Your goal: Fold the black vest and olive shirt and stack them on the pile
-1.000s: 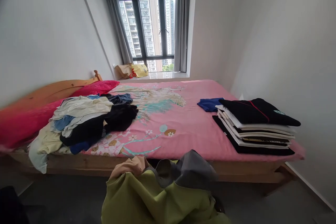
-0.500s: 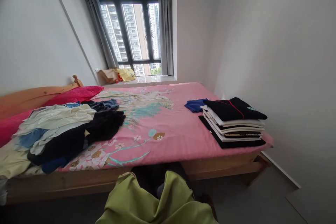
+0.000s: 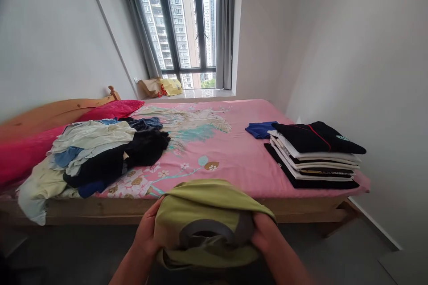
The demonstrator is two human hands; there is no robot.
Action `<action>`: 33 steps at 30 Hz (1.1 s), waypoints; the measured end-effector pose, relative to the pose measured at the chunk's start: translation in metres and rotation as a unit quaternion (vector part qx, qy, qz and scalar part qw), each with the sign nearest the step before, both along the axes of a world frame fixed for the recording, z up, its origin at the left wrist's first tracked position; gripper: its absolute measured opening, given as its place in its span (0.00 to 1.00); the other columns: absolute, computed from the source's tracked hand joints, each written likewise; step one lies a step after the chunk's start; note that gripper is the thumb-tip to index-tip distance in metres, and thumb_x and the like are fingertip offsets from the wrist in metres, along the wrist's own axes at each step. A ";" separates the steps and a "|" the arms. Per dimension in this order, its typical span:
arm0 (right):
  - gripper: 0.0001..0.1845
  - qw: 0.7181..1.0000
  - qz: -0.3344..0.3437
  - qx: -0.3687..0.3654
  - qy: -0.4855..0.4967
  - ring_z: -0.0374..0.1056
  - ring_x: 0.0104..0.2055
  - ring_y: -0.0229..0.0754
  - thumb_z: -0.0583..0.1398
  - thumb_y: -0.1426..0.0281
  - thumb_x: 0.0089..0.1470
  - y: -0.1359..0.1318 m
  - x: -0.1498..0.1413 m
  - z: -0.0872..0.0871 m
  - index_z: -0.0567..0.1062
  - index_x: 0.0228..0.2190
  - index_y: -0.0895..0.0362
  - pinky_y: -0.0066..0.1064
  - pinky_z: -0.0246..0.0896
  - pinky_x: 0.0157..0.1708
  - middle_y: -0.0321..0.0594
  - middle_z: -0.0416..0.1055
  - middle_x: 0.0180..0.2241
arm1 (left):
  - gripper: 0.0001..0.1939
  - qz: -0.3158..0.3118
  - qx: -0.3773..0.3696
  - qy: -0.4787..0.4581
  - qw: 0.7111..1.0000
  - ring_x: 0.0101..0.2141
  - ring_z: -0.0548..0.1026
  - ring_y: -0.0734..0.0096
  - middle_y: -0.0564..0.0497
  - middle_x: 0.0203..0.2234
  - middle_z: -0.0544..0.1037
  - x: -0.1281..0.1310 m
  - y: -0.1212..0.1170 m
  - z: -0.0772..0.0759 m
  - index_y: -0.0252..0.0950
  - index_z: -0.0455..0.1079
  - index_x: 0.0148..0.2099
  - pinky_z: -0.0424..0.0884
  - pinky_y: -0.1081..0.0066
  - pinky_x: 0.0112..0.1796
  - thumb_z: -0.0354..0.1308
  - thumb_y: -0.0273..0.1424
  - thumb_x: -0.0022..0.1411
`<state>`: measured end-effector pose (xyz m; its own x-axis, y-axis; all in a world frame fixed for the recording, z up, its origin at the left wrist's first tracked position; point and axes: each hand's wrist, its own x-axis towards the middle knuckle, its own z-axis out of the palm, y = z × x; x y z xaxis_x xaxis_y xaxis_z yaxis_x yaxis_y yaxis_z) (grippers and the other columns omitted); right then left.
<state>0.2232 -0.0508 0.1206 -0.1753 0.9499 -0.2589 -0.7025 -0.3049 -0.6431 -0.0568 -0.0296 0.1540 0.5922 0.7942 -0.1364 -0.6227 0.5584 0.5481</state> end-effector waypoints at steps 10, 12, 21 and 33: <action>0.09 0.997 -0.041 -0.058 0.008 0.71 0.44 0.43 0.60 0.75 0.47 -0.010 0.032 0.008 0.76 0.34 0.57 0.33 0.67 0.46 0.40 0.76 0.37 | 0.24 0.157 -0.020 -0.048 0.986 0.49 0.71 0.74 0.50 0.46 0.76 -0.029 -0.010 -0.043 0.38 0.59 0.60 0.62 0.75 0.52 0.46 0.23 0.61; 0.09 0.999 -0.028 -0.046 -0.005 0.70 0.45 0.44 0.60 0.71 0.48 -0.007 0.031 0.000 0.75 0.35 0.56 0.36 0.66 0.47 0.42 0.76 0.39 | 0.28 0.184 -0.032 0.018 0.982 0.47 0.73 0.73 0.50 0.46 0.76 -0.024 -0.009 -0.050 0.39 0.54 0.62 0.65 0.75 0.50 0.50 0.23 0.59; 0.22 0.903 -0.111 -0.045 -0.413 0.67 0.48 0.51 0.63 0.60 0.38 -0.016 0.041 -0.110 0.73 0.38 0.55 0.42 0.62 0.47 0.46 0.73 0.43 | 0.24 0.249 -0.124 0.347 0.896 0.33 0.76 0.70 0.47 0.37 0.76 -0.026 -0.009 -0.117 0.36 0.65 0.46 0.72 0.71 0.32 0.66 0.27 0.45; 0.21 0.709 -0.080 0.134 -0.687 0.66 0.45 0.47 0.56 0.58 0.48 -0.017 0.013 -0.096 0.73 0.41 0.55 0.38 0.59 0.47 0.44 0.72 0.41 | 0.24 0.146 0.477 0.673 0.546 0.56 0.61 0.59 0.46 0.54 0.67 -0.010 -0.011 -0.099 0.44 0.68 0.52 0.57 0.55 0.55 0.53 0.23 0.53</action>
<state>0.2366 -0.0673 0.0248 0.1825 0.9767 0.1132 0.6332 -0.0287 -0.7735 -0.0670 -0.0401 0.0552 0.2936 0.9180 0.2666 0.7167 -0.3959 0.5741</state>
